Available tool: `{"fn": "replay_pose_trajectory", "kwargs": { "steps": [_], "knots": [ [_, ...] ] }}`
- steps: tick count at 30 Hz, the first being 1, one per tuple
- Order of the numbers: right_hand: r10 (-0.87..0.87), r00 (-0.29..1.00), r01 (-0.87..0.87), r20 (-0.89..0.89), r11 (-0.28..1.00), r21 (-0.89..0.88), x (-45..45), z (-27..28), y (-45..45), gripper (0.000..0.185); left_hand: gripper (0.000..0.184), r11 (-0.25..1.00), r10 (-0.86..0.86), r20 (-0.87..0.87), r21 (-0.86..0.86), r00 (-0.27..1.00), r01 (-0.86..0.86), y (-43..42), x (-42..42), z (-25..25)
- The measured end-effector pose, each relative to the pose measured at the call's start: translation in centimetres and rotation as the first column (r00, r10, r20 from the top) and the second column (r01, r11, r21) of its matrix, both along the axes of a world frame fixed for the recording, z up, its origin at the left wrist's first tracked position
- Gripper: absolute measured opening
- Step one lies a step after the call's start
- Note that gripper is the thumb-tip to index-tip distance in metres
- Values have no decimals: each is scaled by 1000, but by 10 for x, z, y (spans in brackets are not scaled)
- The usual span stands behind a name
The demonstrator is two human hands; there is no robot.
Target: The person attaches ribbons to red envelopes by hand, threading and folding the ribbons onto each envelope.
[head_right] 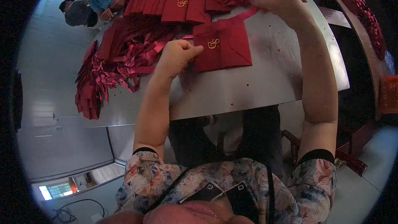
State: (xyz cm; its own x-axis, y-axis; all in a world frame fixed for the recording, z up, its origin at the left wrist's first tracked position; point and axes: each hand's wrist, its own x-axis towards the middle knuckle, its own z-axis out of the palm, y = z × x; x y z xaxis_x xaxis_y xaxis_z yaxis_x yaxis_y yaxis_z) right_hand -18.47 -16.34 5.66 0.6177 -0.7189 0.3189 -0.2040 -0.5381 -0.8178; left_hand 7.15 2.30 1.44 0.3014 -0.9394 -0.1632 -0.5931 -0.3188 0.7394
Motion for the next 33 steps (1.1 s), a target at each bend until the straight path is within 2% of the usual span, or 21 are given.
{"fn": "replay_pose_trajectory", "kwargs": {
  "steps": [1, 2, 3, 4, 5, 6, 7, 9, 10, 12, 13, 15, 16, 18, 19, 20, 23, 29, 31, 33],
  "knots": [
    [1, 1000, -1, 2, 1000, 5, 3, -4, -1, 16, 22, 1000, 2, -99, -27, 995, -5, 1, -2, -2],
    [100, 994, -97, -31, 991, 89, 5, -9, -2, 17, 22, 1000, 1, -95, -22, 995, -3, 0, -2, -2],
    [201, 978, -189, -54, 966, 174, 8, -8, 0, 20, 18, 996, 82, -278, 2, 957, -84, -1, -2, -1],
    [200, 979, -188, -51, 966, 177, 11, -8, 4, 20, 14, 986, 163, -449, 40, 879, -162, -2, -2, 0],
    [303, 927, -363, 223, 875, 319, 13, -10, 11, 21, 14, 986, 164, -447, 42, 879, -163, -2, -1, 2],
    [336, 804, -549, 491, 737, 394, 18, -8, 21, 22, 12, 982, 180, -545, 54, 819, -180, -2, 2, 5],
    [339, 802, -552, 491, 735, 394, 21, -1, 31, 22, 10, 978, 193, -637, 66, 746, -196, -1, 4, 6],
    [299, 798, -540, 523, 740, 401, 21, 15, 47, 22, 10, 978, 190, -685, 71, 703, -194, -1, 9, 5],
    [300, 798, -542, 523, 738, 402, 23, 10, 46, 22, 12, 979, 181, -731, 74, 658, -187, 0, 11, 5],
    [288, 845, -450, 451, 838, 308, 27, -6, 42, 13, 16, 981, 173, -773, 81, 611, -176, 0, 12, 6],
    [287, 845, -450, 450, 838, 310, 27, -8, 41, 13, 21, 983, 164, -811, 87, 561, -162, 0, 12, 7],
    [407, 866, -489, 291, 813, 315, 28, -9, 41, 17, 27, 984, 155, -830, 82, 536, -157, 1, 12, 9],
    [407, 865, -489, 292, 813, 316, 29, -9, 44, 17, 33, 985, 146, -848, 77, 510, -154, 2, 12, 11],
    [525, 821, -570, 224, 738, 362, 34, -10, 55, 8, 33, 983, 160, -832, 88, 531, -159, 3, 9, 16],
    [513, 847, -525, 141, 766, 371, 38, -13, 60, 10, 34, 982, 171, -817, 96, 551, -162, 4, 8, 19],
    [514, 846, -526, 141, 764, 372, 41, -16, 65, 10, 34, 982, 173, -817, 98, 550, -164, 4, 8, 21],
    [506, 861, -411, -52, 752, 515, 49, -21, 75, 11, 34, 983, 165, -824, 93, 542, -159, 5, 8, 22],
    [472, 881, -382, -2, 717, 583, 59, -43, 75, 12, 31, 987, 101, -820, 10, 563, -163, 4, 4, 16],
    [464, 886, -365, -1, 699, 615, 60, -39, 76, 12, 28, 982, -1, -842, -102, 539, -159, 4, -1, 16],
    [454, 891, -348, 1, 681, 644, 59, -38, 76, 12, 26, 983, -22, -842, -117, 538, -143, 5, -4, 17]
  ]
}}
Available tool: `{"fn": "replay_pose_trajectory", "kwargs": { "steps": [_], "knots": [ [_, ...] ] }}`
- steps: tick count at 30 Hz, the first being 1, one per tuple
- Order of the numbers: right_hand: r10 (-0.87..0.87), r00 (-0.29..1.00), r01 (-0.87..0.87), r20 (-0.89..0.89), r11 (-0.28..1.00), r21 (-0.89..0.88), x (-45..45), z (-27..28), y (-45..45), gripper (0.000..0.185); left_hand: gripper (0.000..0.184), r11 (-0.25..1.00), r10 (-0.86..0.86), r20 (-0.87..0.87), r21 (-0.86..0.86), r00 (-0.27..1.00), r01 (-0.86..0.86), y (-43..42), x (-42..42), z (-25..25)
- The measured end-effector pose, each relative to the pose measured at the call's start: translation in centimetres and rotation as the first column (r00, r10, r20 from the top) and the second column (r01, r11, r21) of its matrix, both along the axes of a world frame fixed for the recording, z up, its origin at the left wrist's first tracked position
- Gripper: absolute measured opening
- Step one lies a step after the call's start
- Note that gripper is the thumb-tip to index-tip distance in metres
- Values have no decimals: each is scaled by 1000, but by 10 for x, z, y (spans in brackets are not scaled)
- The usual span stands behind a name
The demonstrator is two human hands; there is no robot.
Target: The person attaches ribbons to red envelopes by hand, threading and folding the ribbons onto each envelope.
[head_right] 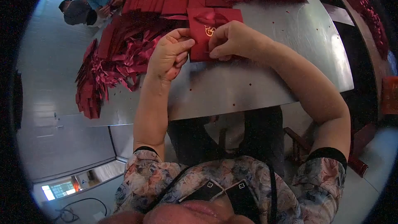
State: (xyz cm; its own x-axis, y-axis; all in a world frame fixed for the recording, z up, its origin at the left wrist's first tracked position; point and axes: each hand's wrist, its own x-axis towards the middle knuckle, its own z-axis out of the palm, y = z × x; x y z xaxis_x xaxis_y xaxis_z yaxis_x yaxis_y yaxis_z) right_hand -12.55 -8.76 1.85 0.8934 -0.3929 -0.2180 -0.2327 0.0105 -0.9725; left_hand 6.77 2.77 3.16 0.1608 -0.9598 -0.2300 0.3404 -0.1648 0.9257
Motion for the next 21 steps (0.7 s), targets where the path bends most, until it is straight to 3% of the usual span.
{"fn": "replay_pose_trajectory", "kwargs": {
  "steps": [5, 8, 14, 21],
  "knots": [
    [38, 997, -40, 71, 999, 16, 1, -6, -2, 10, 26, 994, -96, -18, 50, 995, 97, 4, 3, 8],
    [-24, 995, 18, 97, 998, 61, 1, -5, -2, 12, 33, 992, -118, 72, 53, 990, 114, 4, 3, 9],
    [-136, 989, 128, 56, 984, 120, 0, 2, -1, 13, 41, 1000, -9, 50, 17, 999, 8, 4, -5, 9],
    [-96, 983, 77, 158, 989, 126, 4, -12, -5, 15, 24, 1000, -19, 78, -11, 997, 20, 4, -2, 2]
  ]
}}
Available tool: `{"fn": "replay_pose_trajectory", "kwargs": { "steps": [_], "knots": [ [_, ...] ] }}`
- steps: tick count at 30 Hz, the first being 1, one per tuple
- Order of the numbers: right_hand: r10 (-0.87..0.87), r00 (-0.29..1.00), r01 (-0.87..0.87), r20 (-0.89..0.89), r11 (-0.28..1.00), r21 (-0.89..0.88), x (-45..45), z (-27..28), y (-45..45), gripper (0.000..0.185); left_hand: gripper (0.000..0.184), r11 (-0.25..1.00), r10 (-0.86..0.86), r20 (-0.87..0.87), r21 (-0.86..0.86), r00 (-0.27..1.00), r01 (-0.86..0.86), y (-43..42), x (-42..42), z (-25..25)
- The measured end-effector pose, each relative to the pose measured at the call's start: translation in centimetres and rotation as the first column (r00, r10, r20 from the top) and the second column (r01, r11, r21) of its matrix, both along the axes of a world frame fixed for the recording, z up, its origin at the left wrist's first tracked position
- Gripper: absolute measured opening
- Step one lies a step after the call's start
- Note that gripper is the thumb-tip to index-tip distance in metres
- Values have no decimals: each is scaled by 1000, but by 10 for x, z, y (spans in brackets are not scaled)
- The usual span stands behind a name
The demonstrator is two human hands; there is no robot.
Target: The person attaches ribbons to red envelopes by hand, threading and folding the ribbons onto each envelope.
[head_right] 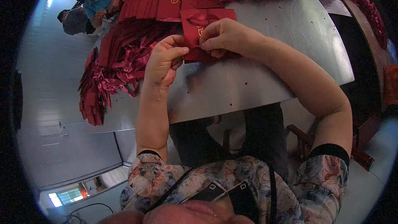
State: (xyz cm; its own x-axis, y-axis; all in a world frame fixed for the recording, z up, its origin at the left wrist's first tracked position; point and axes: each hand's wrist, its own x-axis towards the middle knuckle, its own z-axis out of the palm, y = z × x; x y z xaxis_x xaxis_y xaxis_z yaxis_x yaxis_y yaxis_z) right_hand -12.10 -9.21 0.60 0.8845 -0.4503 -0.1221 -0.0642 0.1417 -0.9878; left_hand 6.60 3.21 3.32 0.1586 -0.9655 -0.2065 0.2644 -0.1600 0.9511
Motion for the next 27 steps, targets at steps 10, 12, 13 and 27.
{"fn": "replay_pose_trajectory", "kwargs": {
  "steps": [10, 12, 13, 27],
  "knots": [
    [0, 1000, -1, -27, 999, -48, 1, 2, 3, 15, 13, 996, 55, 132, -77, 990, -45, -6, -14, -7],
    [-10, 1000, 8, -26, 998, -58, 1, 2, 3, 15, 11, 994, 97, 126, -64, 987, -89, -7, -19, -5],
    [-6, 999, 3, -37, 997, -79, 1, 2, 1, 14, 9, 990, 139, 118, -51, 983, -134, -7, -20, -3],
    [-189, 974, 223, 126, 686, -692, 4, 0, 10, 16, 10, 997, 74, 272, -19, 959, -71, -10, -22, -16]
  ]
}}
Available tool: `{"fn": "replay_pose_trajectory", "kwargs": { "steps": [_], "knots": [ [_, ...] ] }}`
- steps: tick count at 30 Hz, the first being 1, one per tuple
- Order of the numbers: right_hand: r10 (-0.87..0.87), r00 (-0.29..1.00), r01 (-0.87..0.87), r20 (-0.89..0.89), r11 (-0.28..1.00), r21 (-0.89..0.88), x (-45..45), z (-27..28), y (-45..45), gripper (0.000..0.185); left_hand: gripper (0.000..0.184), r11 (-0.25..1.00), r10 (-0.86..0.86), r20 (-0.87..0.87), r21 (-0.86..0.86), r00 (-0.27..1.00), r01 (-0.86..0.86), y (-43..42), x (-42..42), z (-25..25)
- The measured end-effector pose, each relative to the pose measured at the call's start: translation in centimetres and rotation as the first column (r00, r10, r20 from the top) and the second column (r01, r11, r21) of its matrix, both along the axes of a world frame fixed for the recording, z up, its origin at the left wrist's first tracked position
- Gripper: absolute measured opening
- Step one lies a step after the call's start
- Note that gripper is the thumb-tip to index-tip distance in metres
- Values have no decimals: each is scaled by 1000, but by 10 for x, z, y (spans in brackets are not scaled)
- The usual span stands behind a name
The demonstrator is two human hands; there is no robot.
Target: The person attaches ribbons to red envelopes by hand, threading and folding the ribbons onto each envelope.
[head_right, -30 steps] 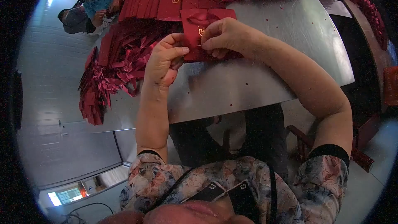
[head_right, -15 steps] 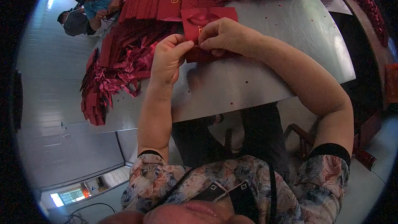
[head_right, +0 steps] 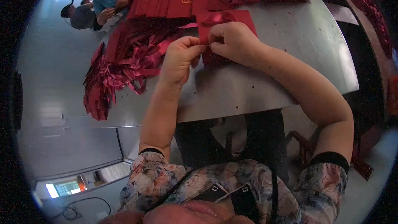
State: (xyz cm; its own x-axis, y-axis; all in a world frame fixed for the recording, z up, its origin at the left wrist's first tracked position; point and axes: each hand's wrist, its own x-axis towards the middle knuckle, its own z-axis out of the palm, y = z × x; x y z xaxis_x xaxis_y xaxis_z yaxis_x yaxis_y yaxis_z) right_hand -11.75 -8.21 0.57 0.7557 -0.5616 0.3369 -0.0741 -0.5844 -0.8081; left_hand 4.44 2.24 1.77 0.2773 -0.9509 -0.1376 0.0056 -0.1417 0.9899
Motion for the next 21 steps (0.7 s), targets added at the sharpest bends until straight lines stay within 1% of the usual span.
{"fn": "replay_pose_trajectory", "kwargs": {
  "steps": [1, 3, 5, 6, 7, 8, 9, 10, 11, 12, 14, 15, 17, 21],
  "knots": [
    [0, 1000, 1, 13, 999, -49, 1, 0, 0, 16, 10, 1000, 8, 62, -16, 998, -7, 0, -1, 1],
    [-51, 998, 46, -27, 984, -175, 2, 5, 5, 14, 9, 996, -19, 150, -84, 989, 31, -2, 3, -13],
    [-56, 998, 47, -41, 978, -203, 1, 12, 11, 12, 9, 999, 18, 304, -33, 953, -8, 2, -5, -3],
    [-28, 999, 23, -16, 975, -220, 2, 9, 10, 12, 11, 995, 51, 363, -101, 930, -15, 1, -7, -8],
    [-46, 998, 33, -38, 959, -282, 1, 3, 9, 11, 12, 986, 75, 412, -164, 908, -8, 1, -9, -10],
    [-74, 995, 48, -63, 939, -341, 0, 1, 9, 11, 12, 985, 90, 418, -174, 904, -17, 0, -10, -14],
    [-66, 996, 42, -58, 937, -347, -1, 1, 11, 11, 13, 978, 105, 514, -208, 851, 5, 0, -12, -14],
    [-89, 984, 14, -152, 900, -437, -2, 1, 14, 11, 14, 972, 120, 603, -234, 789, 31, 0, -15, -16],
    [-122, 962, -21, -243, 857, -516, -1, 1, 16, 12, 14, 957, 188, 648, -289, 738, 10, -1, -19, -19],
    [-119, 963, -23, -242, 857, -515, -2, 3, 18, 12, 14, 958, 189, 649, -288, 736, 7, -1, -19, -19],
    [-118, 940, -83, -320, 831, -550, -3, 9, 20, 15, 14, 912, 275, 720, -405, 637, 63, -1, -19, -19],
    [-114, 940, -88, -321, 830, -551, -2, 8, 19, 15, 14, 912, 279, 720, -406, 636, 59, -1, -19, -17],
    [-136, 956, -32, -261, 833, -552, 0, 5, 17, 15, 15, 930, 246, 629, -368, 737, 3, -1, -20, -16],
    [-130, 953, -63, -274, 798, -599, 0, 7, 24, 15, 15, 951, 220, 683, -309, 696, 3, 2, -19, -15]
  ]
}}
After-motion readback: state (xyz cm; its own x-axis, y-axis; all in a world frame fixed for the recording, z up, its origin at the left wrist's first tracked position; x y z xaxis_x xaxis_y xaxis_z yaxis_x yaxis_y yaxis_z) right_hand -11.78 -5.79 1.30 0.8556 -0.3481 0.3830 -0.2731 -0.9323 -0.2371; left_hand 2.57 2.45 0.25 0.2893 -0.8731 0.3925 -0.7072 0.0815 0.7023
